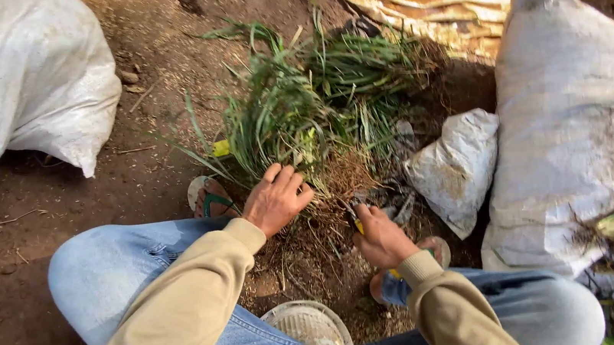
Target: The person sits on the ground and uses yellow-handled pruning shears to trim the roots and lower stems of a bunch of green leafy plants. They repeatedly cut the plant material and separate the trimmed sections, working with the plants directly on the dirt surface.
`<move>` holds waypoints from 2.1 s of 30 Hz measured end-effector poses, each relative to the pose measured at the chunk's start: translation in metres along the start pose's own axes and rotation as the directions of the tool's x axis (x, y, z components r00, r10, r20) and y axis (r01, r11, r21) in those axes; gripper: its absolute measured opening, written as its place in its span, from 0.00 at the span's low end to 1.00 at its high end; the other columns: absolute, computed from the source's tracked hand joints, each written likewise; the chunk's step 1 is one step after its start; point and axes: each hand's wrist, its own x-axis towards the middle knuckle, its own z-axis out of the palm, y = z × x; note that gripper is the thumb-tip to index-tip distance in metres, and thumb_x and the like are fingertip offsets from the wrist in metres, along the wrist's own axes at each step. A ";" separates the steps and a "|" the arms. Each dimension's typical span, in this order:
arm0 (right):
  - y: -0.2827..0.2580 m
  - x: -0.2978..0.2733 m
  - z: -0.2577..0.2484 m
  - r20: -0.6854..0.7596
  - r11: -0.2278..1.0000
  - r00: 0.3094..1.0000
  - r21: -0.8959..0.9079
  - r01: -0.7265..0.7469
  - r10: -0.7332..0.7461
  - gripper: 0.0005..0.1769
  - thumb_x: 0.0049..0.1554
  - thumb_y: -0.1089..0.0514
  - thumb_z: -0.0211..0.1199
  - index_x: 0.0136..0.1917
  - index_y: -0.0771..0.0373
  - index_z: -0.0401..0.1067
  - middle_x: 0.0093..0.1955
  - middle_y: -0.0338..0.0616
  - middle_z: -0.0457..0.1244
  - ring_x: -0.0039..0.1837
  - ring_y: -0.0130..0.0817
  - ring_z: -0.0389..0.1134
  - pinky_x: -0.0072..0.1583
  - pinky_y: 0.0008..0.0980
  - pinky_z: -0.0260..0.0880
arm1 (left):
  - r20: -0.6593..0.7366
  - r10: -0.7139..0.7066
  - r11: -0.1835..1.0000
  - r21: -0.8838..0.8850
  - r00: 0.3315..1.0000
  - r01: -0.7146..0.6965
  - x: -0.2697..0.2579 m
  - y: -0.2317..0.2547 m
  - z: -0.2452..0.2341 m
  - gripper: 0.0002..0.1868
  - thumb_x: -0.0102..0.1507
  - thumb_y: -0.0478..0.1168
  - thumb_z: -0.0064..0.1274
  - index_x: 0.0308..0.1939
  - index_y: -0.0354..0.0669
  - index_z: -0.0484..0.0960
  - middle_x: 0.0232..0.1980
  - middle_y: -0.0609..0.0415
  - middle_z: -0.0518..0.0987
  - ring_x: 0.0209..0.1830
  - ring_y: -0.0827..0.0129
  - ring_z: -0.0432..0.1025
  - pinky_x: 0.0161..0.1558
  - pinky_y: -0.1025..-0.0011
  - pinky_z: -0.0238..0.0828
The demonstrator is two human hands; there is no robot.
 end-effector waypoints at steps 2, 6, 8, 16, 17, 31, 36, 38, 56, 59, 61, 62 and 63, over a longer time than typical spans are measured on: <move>-0.001 -0.001 0.002 -0.096 0.997 0.994 0.045 0.057 -0.053 0.27 0.55 0.55 0.52 0.66 0.67 0.58 0.60 0.71 0.61 0.63 0.73 0.64 0.59 0.70 0.67 | -0.055 0.018 0.999 -0.032 0.998 -0.019 -0.004 0.002 0.002 0.10 0.60 0.34 0.59 0.40 0.55 0.77 0.38 0.55 0.74 0.54 0.62 0.69 0.67 0.55 0.50; -0.005 -0.002 0.000 -0.155 0.998 0.988 -0.053 -0.027 0.018 0.20 0.57 0.53 0.50 0.59 0.63 0.62 0.53 0.65 0.65 0.58 0.67 0.69 0.57 0.65 0.69 | -0.064 -0.001 1.000 -0.009 0.998 0.000 0.000 -0.003 -0.001 0.12 0.60 0.33 0.60 0.41 0.55 0.77 0.39 0.55 0.75 0.54 0.63 0.69 0.67 0.55 0.49; -0.009 -0.005 0.000 -0.186 0.997 0.982 -0.054 -0.046 0.035 0.17 0.56 0.50 0.51 0.56 0.59 0.62 0.48 0.64 0.67 0.55 0.67 0.71 0.54 0.65 0.68 | -0.056 -0.021 0.999 0.022 0.998 0.023 0.001 -0.012 -0.006 0.11 0.61 0.33 0.58 0.41 0.59 0.78 0.38 0.58 0.76 0.54 0.64 0.69 0.67 0.54 0.49; -0.001 -0.002 0.006 -0.193 0.999 0.981 -0.051 -0.009 -0.001 0.25 0.56 0.54 0.53 0.66 0.61 0.57 0.58 0.65 0.64 0.62 0.66 0.67 0.59 0.65 0.68 | -0.075 0.026 1.000 0.017 0.997 -0.025 0.006 -0.016 -0.014 0.14 0.59 0.33 0.62 0.42 0.60 0.78 0.40 0.59 0.75 0.56 0.66 0.68 0.68 0.52 0.47; 0.002 0.000 0.009 -0.169 0.998 0.986 -0.063 -0.015 0.004 0.27 0.57 0.54 0.53 0.68 0.60 0.57 0.60 0.62 0.64 0.65 0.62 0.67 0.62 0.64 0.67 | -0.076 0.041 0.999 0.015 0.996 -0.040 0.003 -0.012 -0.009 0.14 0.59 0.34 0.62 0.41 0.61 0.78 0.40 0.59 0.75 0.56 0.66 0.67 0.68 0.53 0.46; 0.021 0.008 0.020 -0.384 0.981 0.922 -0.194 -0.018 -0.059 0.16 0.60 0.44 0.55 0.60 0.47 0.68 0.46 0.42 0.70 0.54 0.46 0.70 0.54 0.46 0.68 | 0.001 -0.029 0.999 0.041 1.000 0.029 -0.005 -0.026 0.000 0.15 0.60 0.35 0.61 0.44 0.62 0.77 0.42 0.60 0.75 0.57 0.68 0.68 0.67 0.52 0.46; -0.008 -0.004 0.015 -0.300 0.979 0.953 -0.172 -0.107 0.052 0.20 0.63 0.44 0.53 0.67 0.46 0.65 0.44 0.47 0.72 0.49 0.49 0.76 0.52 0.48 0.74 | 0.035 -0.028 0.999 0.048 0.999 0.026 -0.007 -0.022 0.004 0.15 0.60 0.34 0.61 0.44 0.62 0.77 0.41 0.61 0.76 0.57 0.67 0.69 0.67 0.51 0.46; -0.024 -0.011 0.006 -0.214 0.960 0.955 -0.142 -0.239 0.206 0.28 0.63 0.37 0.50 0.76 0.35 0.58 0.48 0.52 0.72 0.53 0.55 0.75 0.55 0.51 0.76 | 0.019 -0.016 0.999 0.042 1.000 0.015 -0.009 -0.020 0.011 0.11 0.62 0.36 0.60 0.42 0.62 0.78 0.39 0.61 0.75 0.55 0.68 0.68 0.67 0.53 0.46; -0.039 -0.028 -0.010 -0.128 0.872 0.991 0.480 0.102 -0.045 0.43 0.53 0.71 0.50 0.80 0.66 0.43 0.72 0.81 0.45 0.74 0.80 0.48 0.69 0.80 0.52 | -0.074 0.011 0.999 -0.052 0.997 -0.015 -0.003 -0.027 -0.031 0.08 0.64 0.38 0.56 0.42 0.62 0.78 0.41 0.62 0.74 0.57 0.69 0.67 0.68 0.53 0.46; -0.057 -0.044 -0.029 -0.137 0.879 0.987 0.457 0.139 -0.085 0.42 0.52 0.73 0.48 0.79 0.71 0.42 0.76 0.81 0.38 0.76 0.81 0.44 0.70 0.79 0.48 | -0.074 0.020 0.999 -0.045 0.997 -0.023 -0.004 -0.027 -0.030 0.08 0.65 0.38 0.55 0.43 0.62 0.77 0.42 0.62 0.74 0.58 0.70 0.67 0.69 0.53 0.44; -0.044 -0.038 -0.016 -0.122 0.852 0.984 0.495 0.170 -0.126 0.42 0.52 0.69 0.49 0.79 0.68 0.42 0.72 0.79 0.46 0.71 0.79 0.52 0.67 0.77 0.55 | -0.052 0.021 0.999 -0.041 0.998 -0.023 -0.005 -0.030 -0.031 0.10 0.65 0.37 0.55 0.44 0.63 0.76 0.43 0.63 0.74 0.58 0.70 0.66 0.69 0.53 0.44; -0.037 -0.035 -0.010 -0.109 0.824 0.980 0.531 0.199 -0.166 0.42 0.52 0.65 0.49 0.78 0.64 0.42 0.69 0.78 0.53 0.67 0.78 0.60 0.64 0.75 0.62 | -0.033 0.021 0.999 -0.037 0.999 -0.022 -0.006 -0.030 -0.032 0.11 0.65 0.36 0.54 0.44 0.63 0.76 0.43 0.63 0.74 0.58 0.70 0.66 0.69 0.53 0.44; -0.031 -0.029 -0.003 -0.114 0.820 0.980 0.537 0.197 -0.161 0.42 0.52 0.65 0.49 0.78 0.64 0.42 0.69 0.78 0.53 0.67 0.78 0.60 0.64 0.75 0.62 | -0.032 0.030 0.999 -0.039 0.999 -0.032 -0.006 -0.031 -0.032 0.11 0.65 0.36 0.54 0.44 0.63 0.76 0.43 0.63 0.74 0.58 0.70 0.66 0.69 0.53 0.44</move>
